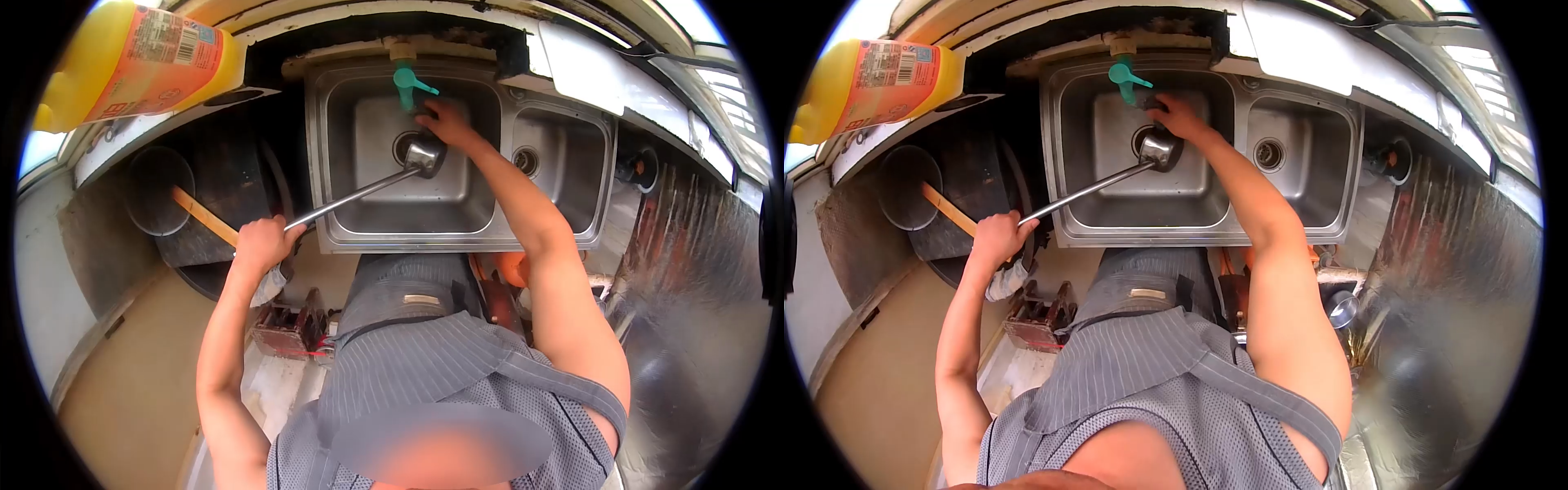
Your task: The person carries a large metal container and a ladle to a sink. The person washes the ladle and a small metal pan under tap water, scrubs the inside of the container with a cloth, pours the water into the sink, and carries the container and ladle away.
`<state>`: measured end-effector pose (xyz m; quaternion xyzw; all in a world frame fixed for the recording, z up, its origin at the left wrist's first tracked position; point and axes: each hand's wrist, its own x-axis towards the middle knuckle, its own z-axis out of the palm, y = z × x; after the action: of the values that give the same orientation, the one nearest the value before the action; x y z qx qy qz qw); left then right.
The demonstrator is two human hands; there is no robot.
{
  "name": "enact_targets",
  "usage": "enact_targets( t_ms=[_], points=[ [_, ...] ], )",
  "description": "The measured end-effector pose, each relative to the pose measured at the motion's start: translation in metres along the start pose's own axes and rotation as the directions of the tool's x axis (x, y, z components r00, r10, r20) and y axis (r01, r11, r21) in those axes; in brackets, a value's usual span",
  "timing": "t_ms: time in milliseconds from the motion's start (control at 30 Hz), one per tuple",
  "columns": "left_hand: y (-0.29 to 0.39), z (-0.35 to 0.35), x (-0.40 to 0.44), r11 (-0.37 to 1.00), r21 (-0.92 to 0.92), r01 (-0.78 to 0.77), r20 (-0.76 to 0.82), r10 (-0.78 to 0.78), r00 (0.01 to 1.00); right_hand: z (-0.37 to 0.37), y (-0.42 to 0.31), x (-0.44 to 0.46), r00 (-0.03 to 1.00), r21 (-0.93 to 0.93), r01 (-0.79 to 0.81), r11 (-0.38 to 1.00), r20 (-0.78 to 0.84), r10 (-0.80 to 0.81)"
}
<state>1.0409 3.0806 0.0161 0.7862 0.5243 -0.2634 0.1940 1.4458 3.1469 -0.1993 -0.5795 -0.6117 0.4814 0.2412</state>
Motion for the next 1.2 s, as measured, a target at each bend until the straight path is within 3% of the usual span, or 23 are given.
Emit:
enact_targets(
  t_ms=[33,167,233,267,333,433,600,667,733,767,833,867,933,1000,1033,1067,1100,1133,1200],
  points=[
    [0.003,-0.004,0.002,1.0,0.003,0.007,0.008,-0.007,1.0,-0.008,0.006,0.003,0.984,-0.006,-0.174,0.985,-0.047,0.174],
    [0.005,0.004,0.004,0.999,-0.009,0.053,0.03,-0.052,0.998,0.017,0.036,-0.006,0.976,0.084,-0.148,0.985,-0.149,0.159],
    [0.003,0.009,0.003,0.997,-0.012,0.07,0.033,-0.07,0.997,0.055,0.034,-0.025,0.992,-0.157,0.03,0.987,-0.114,-0.048],
    [0.003,0.01,0.001,0.997,-0.031,0.072,0.038,-0.071,0.997,0.065,0.025,-0.035,0.993,-0.154,0.027,0.988,-0.111,-0.044],
    [0.003,0.011,0.003,0.995,-0.051,0.083,0.038,-0.081,0.996,0.08,0.004,-0.052,0.955,-0.469,0.171,0.866,-0.136,-0.262],
    [0.005,0.01,0.002,0.992,-0.039,0.121,0.115,-0.116,0.987,0.09,-0.025,-0.096,0.961,-0.402,0.217,0.89,-0.074,-0.268],
    [0.008,0.024,-0.005,0.983,-0.047,0.176,0.202,-0.163,0.966,0.088,-0.005,-0.069,0.925,-0.477,0.315,0.821,-0.041,-0.379],
    [0.009,0.025,-0.001,0.979,-0.053,0.194,0.198,-0.181,0.963,0.087,0.009,-0.038,0.938,-0.416,0.209,0.885,-0.172,-0.302],
    [0.01,0.029,-0.004,0.967,-0.077,0.241,0.259,-0.215,0.942,0.085,0.06,0.001,0.97,-0.025,-0.18,0.983,-0.169,0.174],
    [0.007,0.032,-0.003,0.969,-0.068,0.238,0.254,-0.214,0.943,0.08,0.066,0.005,0.969,-0.017,-0.178,0.984,-0.177,0.172],
    [0.007,0.04,-0.005,0.971,-0.121,0.208,0.211,-0.179,0.961,0.07,0.073,0.008,0.918,0.388,-0.37,0.844,0.015,0.396],
    [0.009,0.044,-0.009,0.97,-0.126,0.209,0.219,-0.178,0.959,0.074,0.074,-0.002,0.915,0.384,-0.379,0.842,0.022,0.402],
    [0.008,0.039,-0.006,0.958,-0.178,0.223,0.274,-0.17,0.947,0.079,0.061,-0.022,0.931,0.068,-0.259,0.964,-0.248,0.267],
    [0.01,0.037,-0.01,0.933,-0.241,0.267,0.321,-0.183,0.929,0.096,0.036,-0.059,0.918,-0.014,-0.129,0.992,-0.379,0.114],
    [0.011,0.04,-0.012,0.917,-0.254,0.308,0.381,-0.198,0.903,0.103,0.024,-0.08,0.916,-0.016,-0.132,0.991,-0.384,0.116],
    [0.013,0.041,-0.01,0.898,-0.265,0.35,0.433,-0.214,0.876,0.109,0.014,-0.093,0.914,-0.131,-0.126,0.983,-0.402,0.063],
    [0.016,0.04,-0.012,0.898,-0.266,0.35,0.438,-0.211,0.874,0.111,0.009,-0.094,0.912,-0.243,-0.119,0.963,-0.41,0.009],
    [0.02,0.039,-0.012,0.899,-0.263,0.351,0.436,-0.214,0.874,0.104,-0.003,-0.085,0.911,-0.24,-0.116,0.964,-0.412,0.007],
    [0.026,0.038,-0.015,0.904,-0.254,0.345,0.427,-0.215,0.878,0.094,-0.018,-0.065,0.921,-0.426,0.038,0.904,-0.336,-0.197]
  ],
)
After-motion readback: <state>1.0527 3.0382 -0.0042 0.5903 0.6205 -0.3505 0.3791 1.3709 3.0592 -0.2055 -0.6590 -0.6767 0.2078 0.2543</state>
